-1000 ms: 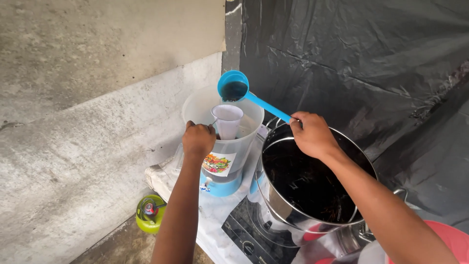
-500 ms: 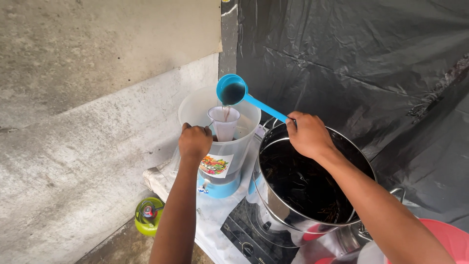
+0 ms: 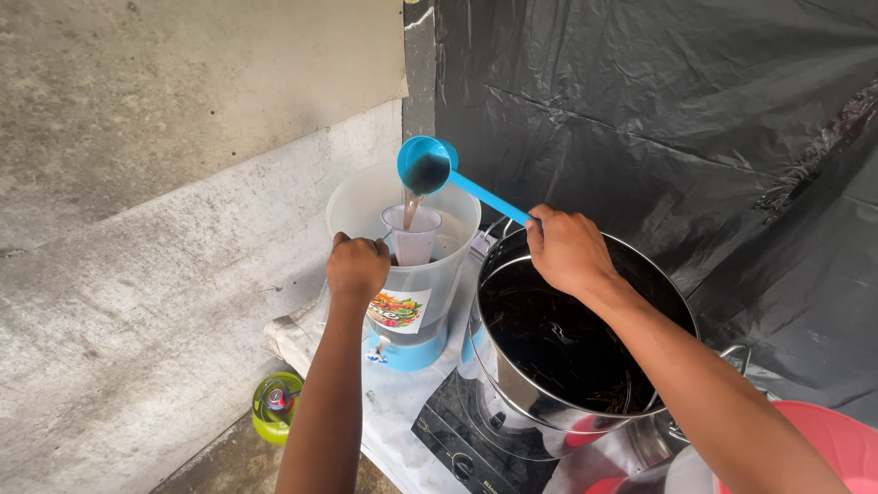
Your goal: Filtering tea by scooping it from a large pot into a filter bag placed over a bucket.
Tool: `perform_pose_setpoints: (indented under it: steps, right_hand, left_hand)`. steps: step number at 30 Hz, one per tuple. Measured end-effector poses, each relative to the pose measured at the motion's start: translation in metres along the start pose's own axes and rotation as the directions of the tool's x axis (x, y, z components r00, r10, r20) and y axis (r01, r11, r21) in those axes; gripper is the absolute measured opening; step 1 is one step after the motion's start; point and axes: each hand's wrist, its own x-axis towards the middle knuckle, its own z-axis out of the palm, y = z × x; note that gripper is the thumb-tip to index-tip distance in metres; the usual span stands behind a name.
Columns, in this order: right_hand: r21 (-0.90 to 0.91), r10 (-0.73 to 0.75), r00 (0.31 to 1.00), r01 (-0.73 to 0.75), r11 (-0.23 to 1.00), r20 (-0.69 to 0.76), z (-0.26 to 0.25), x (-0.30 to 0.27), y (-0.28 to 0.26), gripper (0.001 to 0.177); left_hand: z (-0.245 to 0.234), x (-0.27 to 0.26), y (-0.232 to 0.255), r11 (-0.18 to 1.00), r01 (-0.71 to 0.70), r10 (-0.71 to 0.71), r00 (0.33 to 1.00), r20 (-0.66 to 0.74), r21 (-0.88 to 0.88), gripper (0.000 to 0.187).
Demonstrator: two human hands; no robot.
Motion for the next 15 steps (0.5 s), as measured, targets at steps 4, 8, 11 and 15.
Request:
perform_pose_setpoints:
  steps: [4,8,11,15]
  right_hand:
    - [-0.031,-0.016,1.000,0.016,0.999,-0.011,-0.004,-0.004,-0.005,0.051]
    - [-0.059,-0.031,0.999,0.029,0.998,-0.033,-0.004,-0.006,-0.006,0.049]
    - [-0.086,-0.034,0.999,0.032,0.996,-0.029,-0.002,-0.004,-0.003,0.049]
    - [-0.147,-0.044,0.998,0.038,0.988,-0.038,0.003,-0.003,0.001,0.047]
  left_hand:
    - [0.000,0.000,0.001,1.000,0.004,-0.003,1.000,-0.019,0.023,0.051]
    - [0.007,0.007,-0.004,1.000,-0.005,0.004,1.000,0.004,0.022,0.055]
    - [0.013,0.012,-0.008,1.000,0.007,-0.007,1.000,0.016,0.018,0.057]
    - [0.006,0.006,-0.003,0.999,-0.011,0.011,1.000,0.000,0.032,0.052]
